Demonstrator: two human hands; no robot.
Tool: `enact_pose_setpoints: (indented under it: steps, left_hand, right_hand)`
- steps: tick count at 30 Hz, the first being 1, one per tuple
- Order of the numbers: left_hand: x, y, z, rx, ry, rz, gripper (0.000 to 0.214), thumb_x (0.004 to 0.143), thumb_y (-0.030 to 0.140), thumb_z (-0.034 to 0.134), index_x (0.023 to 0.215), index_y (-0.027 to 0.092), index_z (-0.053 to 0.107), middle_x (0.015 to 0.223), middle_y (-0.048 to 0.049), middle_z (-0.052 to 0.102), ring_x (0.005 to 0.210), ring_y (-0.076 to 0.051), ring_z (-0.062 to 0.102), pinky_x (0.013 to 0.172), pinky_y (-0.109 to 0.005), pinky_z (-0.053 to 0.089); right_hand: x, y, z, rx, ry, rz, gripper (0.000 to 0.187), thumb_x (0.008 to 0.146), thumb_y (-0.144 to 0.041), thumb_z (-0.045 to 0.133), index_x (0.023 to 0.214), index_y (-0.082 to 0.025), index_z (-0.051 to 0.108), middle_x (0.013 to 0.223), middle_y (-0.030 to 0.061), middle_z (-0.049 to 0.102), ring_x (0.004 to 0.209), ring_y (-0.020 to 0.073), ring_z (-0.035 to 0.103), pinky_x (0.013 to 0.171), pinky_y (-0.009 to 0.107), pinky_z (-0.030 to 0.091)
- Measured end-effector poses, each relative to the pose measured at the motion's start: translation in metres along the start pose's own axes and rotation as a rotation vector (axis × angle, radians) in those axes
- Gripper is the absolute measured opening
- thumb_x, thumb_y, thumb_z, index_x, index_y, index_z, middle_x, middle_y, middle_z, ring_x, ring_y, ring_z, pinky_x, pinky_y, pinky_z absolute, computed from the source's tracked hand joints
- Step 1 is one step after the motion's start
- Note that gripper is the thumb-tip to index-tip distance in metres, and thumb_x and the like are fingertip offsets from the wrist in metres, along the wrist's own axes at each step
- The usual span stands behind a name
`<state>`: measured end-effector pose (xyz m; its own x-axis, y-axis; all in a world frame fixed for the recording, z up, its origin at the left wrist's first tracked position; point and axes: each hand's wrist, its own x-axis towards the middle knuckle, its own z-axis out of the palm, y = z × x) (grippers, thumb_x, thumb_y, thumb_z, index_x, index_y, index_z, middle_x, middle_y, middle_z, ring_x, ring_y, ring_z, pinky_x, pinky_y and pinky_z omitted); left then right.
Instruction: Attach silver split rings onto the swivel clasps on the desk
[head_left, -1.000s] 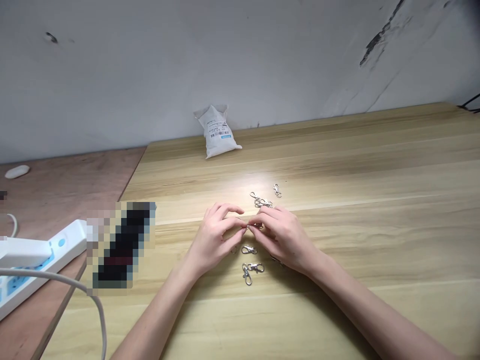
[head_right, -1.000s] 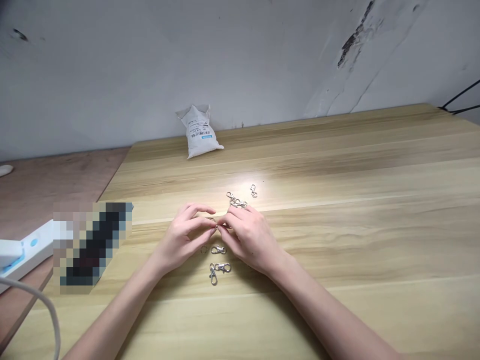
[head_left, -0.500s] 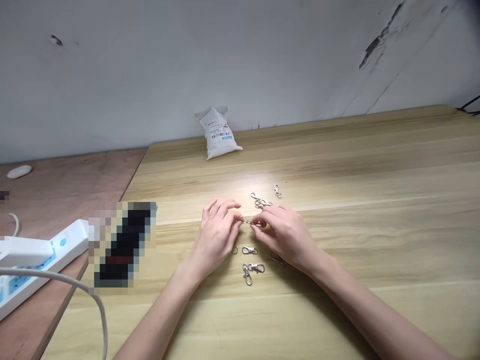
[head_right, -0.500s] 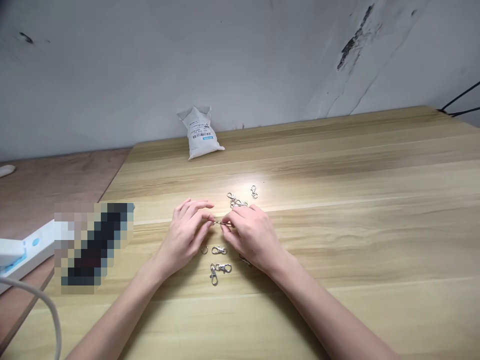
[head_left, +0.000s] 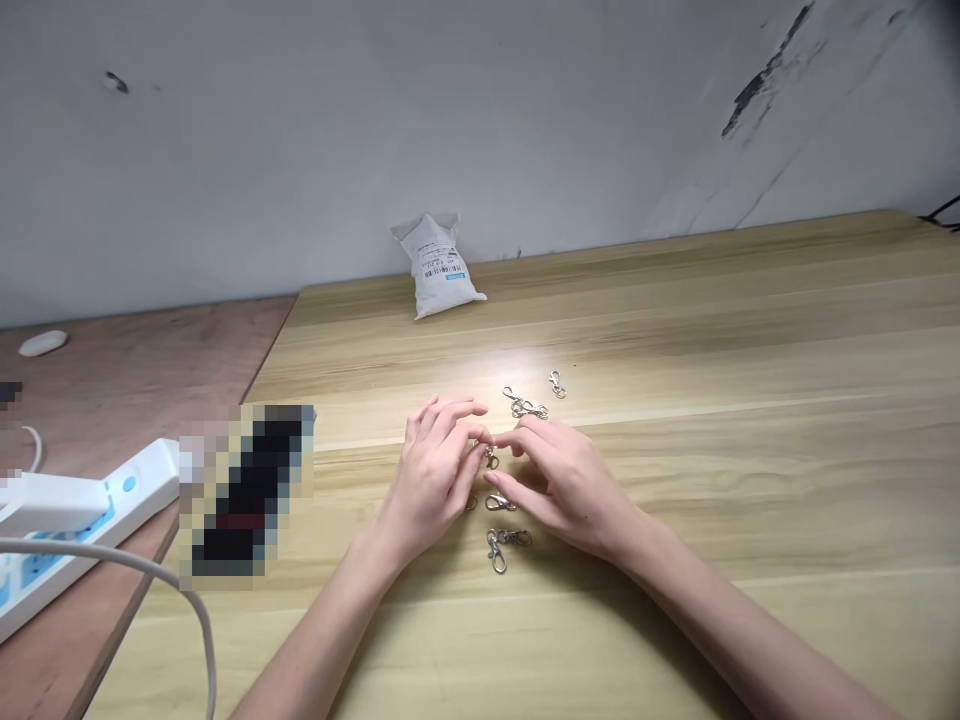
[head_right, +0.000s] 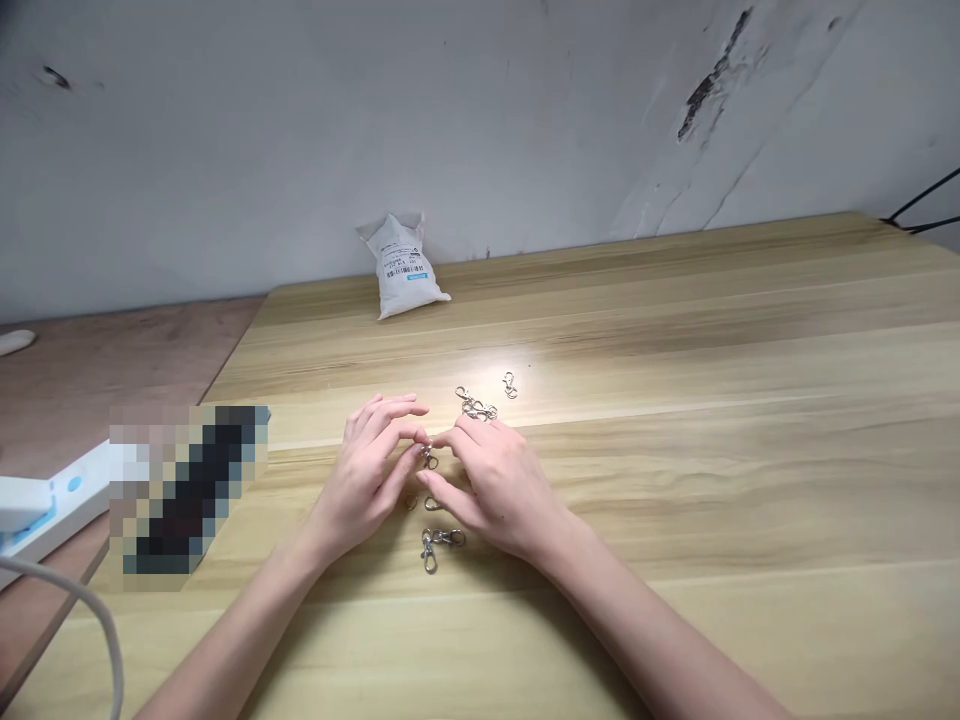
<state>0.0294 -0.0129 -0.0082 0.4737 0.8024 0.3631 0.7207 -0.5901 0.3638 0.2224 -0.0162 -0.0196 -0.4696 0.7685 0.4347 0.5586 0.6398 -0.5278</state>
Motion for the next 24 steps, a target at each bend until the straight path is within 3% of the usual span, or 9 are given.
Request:
enact_pose_setpoints:
  steps: [2,6,10,19,24]
  left_hand:
    - [0.000,0.005,0.000,-0.015,0.010,0.025,0.016,0.093,0.011,0.044,0.099,0.021,0.055,0.124,-0.0064,0.059,0.125,-0.022,0.048,0.112,-0.046,0.028]
    - [0.001,0.008,-0.002,-0.010,0.033,0.050,0.013,0.094,0.012,0.045,0.098,0.021,0.054,0.122,-0.0063,0.060,0.125,-0.021,0.049,0.113,-0.045,0.027]
    - [0.002,0.004,-0.003,0.025,0.029,0.023,0.013,0.095,0.013,0.044,0.099,0.021,0.053,0.124,-0.0071,0.059,0.124,-0.021,0.050,0.113,-0.046,0.027]
    - [0.000,0.002,-0.002,0.002,-0.078,-0.042,0.014,0.094,0.014,0.041,0.098,0.021,0.053,0.125,-0.0069,0.059,0.124,-0.022,0.050,0.112,-0.047,0.028]
    - [0.000,0.002,-0.002,0.005,-0.099,-0.034,0.014,0.094,0.015,0.042,0.098,0.022,0.054,0.123,-0.0066,0.060,0.124,-0.022,0.050,0.112,-0.048,0.028]
  right_hand:
    - [0.000,0.001,0.002,0.030,-0.020,-0.006,0.019,0.093,-0.023,0.051,0.107,-0.015,0.062,0.079,0.0040,0.059,0.070,0.0158,0.050,0.065,0.028,0.036]
    - [0.000,0.004,0.001,0.012,-0.025,-0.018,0.020,0.094,-0.019,0.046,0.081,-0.015,0.061,0.072,0.0026,0.055,0.065,0.0139,0.046,0.063,0.027,0.034]
    - [0.001,0.012,-0.006,-0.108,-0.040,-0.070,0.027,0.097,-0.022,0.046,0.075,-0.016,0.061,0.072,0.0027,0.057,0.066,0.0141,0.045,0.064,0.028,0.032]
    - [0.003,0.006,-0.011,-0.305,-0.014,-0.238,0.023,0.098,-0.019,0.044,0.094,-0.017,0.067,0.068,0.0017,0.058,0.063,0.0146,0.047,0.064,0.030,0.032]
    - [0.002,0.005,-0.011,-0.303,-0.019,-0.188,0.023,0.098,-0.021,0.046,0.089,-0.017,0.067,0.070,0.0024,0.060,0.064,0.0149,0.049,0.064,0.030,0.032]
